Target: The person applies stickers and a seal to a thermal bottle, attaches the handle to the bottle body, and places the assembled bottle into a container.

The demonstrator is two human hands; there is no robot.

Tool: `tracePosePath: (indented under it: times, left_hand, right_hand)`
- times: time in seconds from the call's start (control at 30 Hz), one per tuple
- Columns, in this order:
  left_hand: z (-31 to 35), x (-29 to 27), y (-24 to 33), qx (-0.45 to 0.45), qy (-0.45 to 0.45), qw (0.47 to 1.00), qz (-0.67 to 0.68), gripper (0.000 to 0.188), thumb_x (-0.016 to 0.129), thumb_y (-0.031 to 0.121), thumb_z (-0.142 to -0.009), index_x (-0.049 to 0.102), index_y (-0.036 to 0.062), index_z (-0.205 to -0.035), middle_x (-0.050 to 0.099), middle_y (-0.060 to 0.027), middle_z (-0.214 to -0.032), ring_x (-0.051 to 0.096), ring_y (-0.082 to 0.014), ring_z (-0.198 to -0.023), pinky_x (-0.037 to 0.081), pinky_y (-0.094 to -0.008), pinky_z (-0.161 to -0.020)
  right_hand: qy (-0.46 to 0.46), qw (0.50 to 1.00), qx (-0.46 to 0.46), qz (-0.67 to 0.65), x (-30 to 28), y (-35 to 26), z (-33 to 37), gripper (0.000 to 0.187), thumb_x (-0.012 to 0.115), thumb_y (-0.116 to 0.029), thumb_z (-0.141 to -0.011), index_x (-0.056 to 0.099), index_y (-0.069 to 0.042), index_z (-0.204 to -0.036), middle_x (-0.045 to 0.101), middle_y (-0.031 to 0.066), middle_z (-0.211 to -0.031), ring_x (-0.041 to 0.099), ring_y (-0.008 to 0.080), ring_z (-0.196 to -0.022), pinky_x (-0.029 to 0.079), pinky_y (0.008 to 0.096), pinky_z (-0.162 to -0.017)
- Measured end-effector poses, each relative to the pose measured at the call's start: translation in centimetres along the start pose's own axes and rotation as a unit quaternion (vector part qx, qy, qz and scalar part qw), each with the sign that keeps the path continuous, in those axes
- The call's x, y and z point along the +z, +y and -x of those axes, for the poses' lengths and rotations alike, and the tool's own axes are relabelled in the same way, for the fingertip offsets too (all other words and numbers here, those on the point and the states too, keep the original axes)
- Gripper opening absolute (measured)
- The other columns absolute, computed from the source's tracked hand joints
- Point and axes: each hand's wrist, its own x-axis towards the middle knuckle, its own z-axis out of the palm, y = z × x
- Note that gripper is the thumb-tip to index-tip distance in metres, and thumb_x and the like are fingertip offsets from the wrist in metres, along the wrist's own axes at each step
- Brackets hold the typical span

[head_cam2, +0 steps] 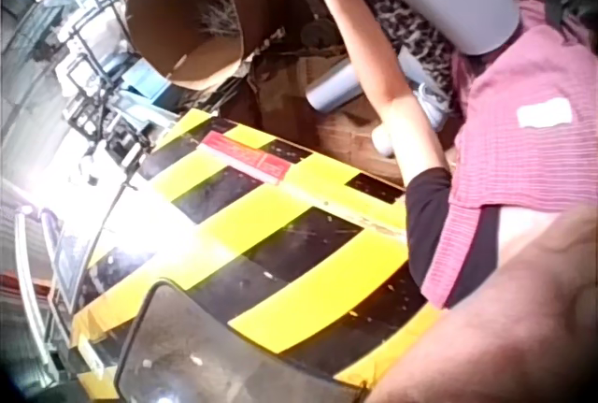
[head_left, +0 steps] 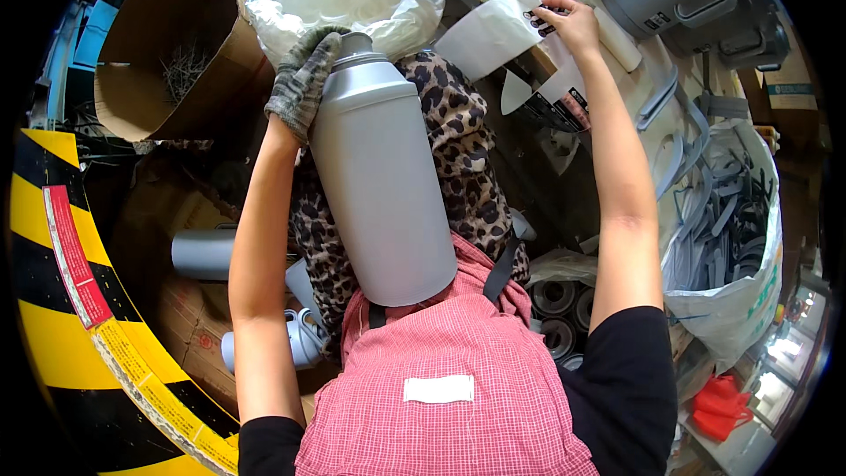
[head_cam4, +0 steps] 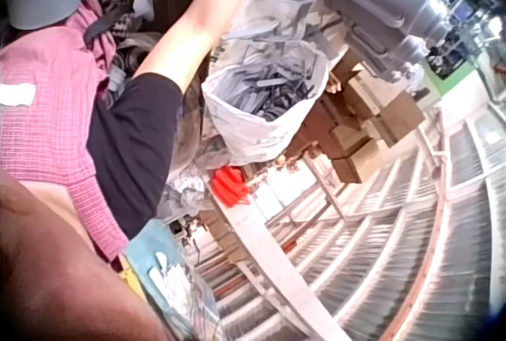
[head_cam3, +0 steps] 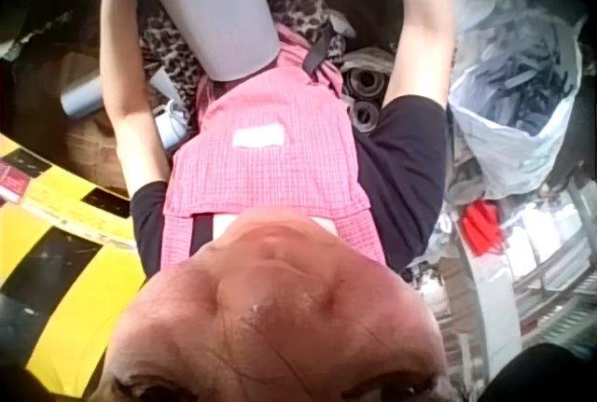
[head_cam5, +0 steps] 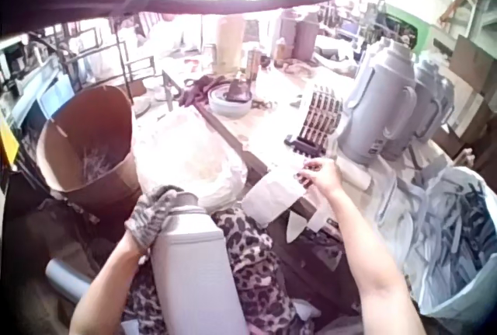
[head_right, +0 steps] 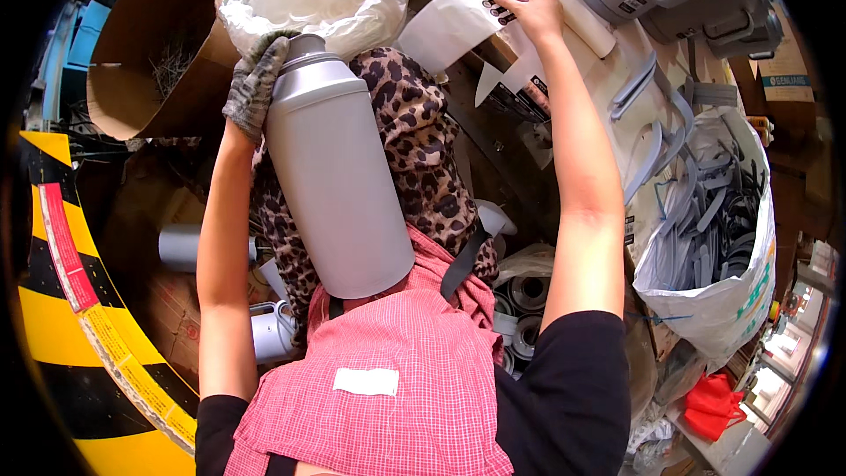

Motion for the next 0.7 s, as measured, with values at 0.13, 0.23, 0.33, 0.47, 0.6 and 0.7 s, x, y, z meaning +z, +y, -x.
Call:
tracePosePath:
  times: [0.13,0.23,0.33,0.47,0.6,0.7]
  left_hand:
    - [-0.5,0.4,-0.2,0.019,-0.006,1.000,0.015,0.036,0.063,0.032,-0.102,0.067,0.0037,-0.124,0.068,-0.0047,-0.112,0.058,-0.0139,-0.104,0.046,-0.0282,-0.095]
    - [1.5,-0.6,-0.7,0.042,0.055,0.998,0.001,0.039,0.061,0.034,-0.102,0.066,0.0027,-0.125,0.067,-0.0070,-0.115,0.059,-0.0166,-0.106,0.045,-0.0306,-0.099]
    - [4.2,-0.3,-2.5,0.130,0.129,0.981,-0.062,0.047,0.058,0.039,-0.103,0.060,0.0017,-0.131,0.063,-0.0108,-0.123,0.057,-0.0200,-0.114,0.044,-0.0332,-0.103]
    - [11.7,1.2,-3.6,0.210,0.186,0.948,-0.151,0.059,0.054,0.043,-0.105,0.043,-0.0001,-0.144,0.050,-0.0173,-0.142,0.050,-0.0258,-0.130,0.039,-0.0380,-0.112]
    - [19.7,2.4,-6.8,0.189,0.209,0.952,-0.120,0.055,0.057,0.039,-0.103,0.047,0.0010,-0.140,0.048,-0.0169,-0.141,0.046,-0.0296,-0.132,0.036,-0.0424,-0.113]
    - [20.9,3.2,-5.1,0.106,0.245,0.961,0.072,0.051,0.052,0.041,-0.106,0.052,0.0016,-0.138,0.062,-0.0063,-0.111,0.057,-0.0145,-0.101,0.046,-0.0306,-0.095]
  right_hand:
    - [0.006,0.997,0.056,-0.058,0.8,2.1,-1.3,0.025,0.083,-0.028,-0.079,0.082,-0.011,-0.098,0.078,0.0026,-0.084,0.071,0.0099,-0.074,0.055,0.0272,-0.071]
    - [0.070,0.996,0.041,0.041,0.8,-3.2,2.0,0.018,0.080,-0.028,-0.082,0.083,-0.017,-0.095,0.078,-0.0005,-0.082,0.071,0.0118,-0.071,0.054,0.0262,-0.068]
    - [0.125,0.990,-0.004,0.062,0.6,-3.2,4.3,0.017,0.080,-0.034,-0.082,0.082,-0.021,-0.093,0.076,0.0007,-0.078,0.072,0.0164,-0.071,0.054,0.0304,-0.066]
    - [0.144,0.976,-0.159,0.031,-0.7,-5.5,7.9,0.011,0.079,-0.021,-0.084,0.080,-0.012,-0.091,0.075,0.0058,-0.097,0.071,0.0229,-0.086,0.055,0.0325,-0.075]
    - [0.005,0.962,-0.083,-0.261,-2.9,-14.6,19.1,0.009,0.080,-0.002,-0.080,0.077,-0.001,-0.089,0.066,0.0091,-0.118,0.062,0.0193,-0.108,0.048,0.0323,-0.093]
    - [-0.119,0.882,0.008,-0.456,-1.7,-19.3,24.5,0.009,0.080,0.000,-0.079,0.076,0.001,-0.088,0.062,0.0083,-0.122,0.055,0.0173,-0.115,0.042,0.0297,-0.100]
